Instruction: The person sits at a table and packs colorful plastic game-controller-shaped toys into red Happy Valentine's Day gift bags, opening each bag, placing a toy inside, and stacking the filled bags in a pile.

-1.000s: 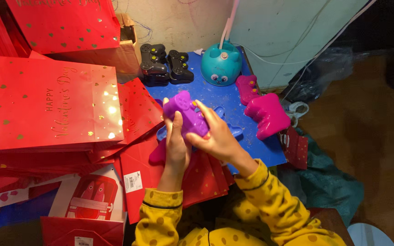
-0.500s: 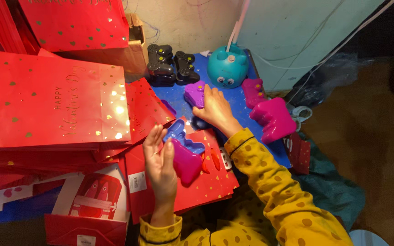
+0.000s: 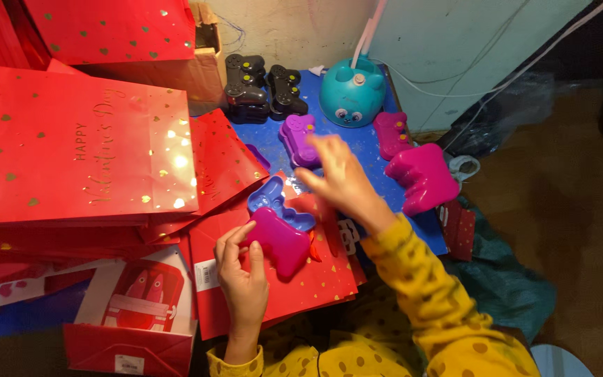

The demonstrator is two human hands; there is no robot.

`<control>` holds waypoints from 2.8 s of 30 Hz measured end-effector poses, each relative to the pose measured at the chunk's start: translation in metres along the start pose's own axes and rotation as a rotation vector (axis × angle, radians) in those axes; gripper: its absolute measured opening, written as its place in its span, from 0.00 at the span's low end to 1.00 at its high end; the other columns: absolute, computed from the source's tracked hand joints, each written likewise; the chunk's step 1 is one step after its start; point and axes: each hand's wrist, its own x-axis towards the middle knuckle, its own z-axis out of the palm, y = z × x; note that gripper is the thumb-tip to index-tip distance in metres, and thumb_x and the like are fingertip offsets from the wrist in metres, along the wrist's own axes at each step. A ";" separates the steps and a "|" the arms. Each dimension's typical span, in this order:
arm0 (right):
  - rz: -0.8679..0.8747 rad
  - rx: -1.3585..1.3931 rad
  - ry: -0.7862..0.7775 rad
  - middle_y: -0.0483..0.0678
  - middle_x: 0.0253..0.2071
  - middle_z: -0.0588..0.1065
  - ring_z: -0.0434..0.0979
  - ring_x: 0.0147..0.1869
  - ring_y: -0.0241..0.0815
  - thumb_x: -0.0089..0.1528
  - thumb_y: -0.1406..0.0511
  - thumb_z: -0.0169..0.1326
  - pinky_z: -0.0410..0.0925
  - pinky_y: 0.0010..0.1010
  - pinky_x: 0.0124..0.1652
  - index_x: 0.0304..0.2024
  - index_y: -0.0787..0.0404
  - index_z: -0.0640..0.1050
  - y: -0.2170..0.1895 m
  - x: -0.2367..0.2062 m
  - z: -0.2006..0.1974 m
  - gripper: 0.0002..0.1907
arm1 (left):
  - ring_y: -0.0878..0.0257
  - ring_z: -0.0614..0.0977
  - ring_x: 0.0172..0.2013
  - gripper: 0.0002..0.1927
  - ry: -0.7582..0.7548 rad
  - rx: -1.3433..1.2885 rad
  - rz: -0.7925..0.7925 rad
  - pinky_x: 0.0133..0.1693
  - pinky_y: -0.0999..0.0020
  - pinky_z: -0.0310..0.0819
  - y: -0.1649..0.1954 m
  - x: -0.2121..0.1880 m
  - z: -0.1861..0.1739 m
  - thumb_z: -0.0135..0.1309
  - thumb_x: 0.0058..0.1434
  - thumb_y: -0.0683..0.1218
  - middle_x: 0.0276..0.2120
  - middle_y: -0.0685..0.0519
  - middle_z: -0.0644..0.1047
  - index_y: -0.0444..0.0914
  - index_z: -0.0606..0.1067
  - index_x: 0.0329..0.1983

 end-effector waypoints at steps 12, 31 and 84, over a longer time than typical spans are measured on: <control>-0.026 -0.045 -0.155 0.60 0.50 0.71 0.71 0.52 0.59 0.54 0.54 0.64 0.64 0.50 0.52 0.70 0.62 0.63 -0.123 -0.054 -0.011 0.46 | 0.57 0.74 0.60 0.16 0.019 -0.193 0.081 0.60 0.64 0.71 -0.002 -0.008 -0.001 0.49 0.68 0.34 0.58 0.45 0.70 0.31 0.72 0.58; 0.590 -0.592 0.218 0.57 0.52 0.74 0.70 0.58 0.60 0.56 0.57 0.62 0.64 0.55 0.53 0.68 0.64 0.67 0.017 -0.092 -0.109 0.40 | 0.47 0.72 0.61 0.23 -0.488 -0.155 0.396 0.62 0.56 0.65 0.072 -0.032 0.129 0.55 0.57 0.35 0.58 0.42 0.72 0.37 0.75 0.57; 0.615 -0.545 0.192 0.52 0.61 0.69 0.71 0.61 0.58 0.60 0.57 0.63 0.68 0.52 0.54 0.69 0.49 0.69 0.023 -0.089 -0.093 0.35 | 0.54 0.77 0.55 0.22 -0.602 -0.349 0.061 0.53 0.64 0.74 0.066 -0.056 0.132 0.52 0.63 0.37 0.58 0.45 0.74 0.37 0.71 0.62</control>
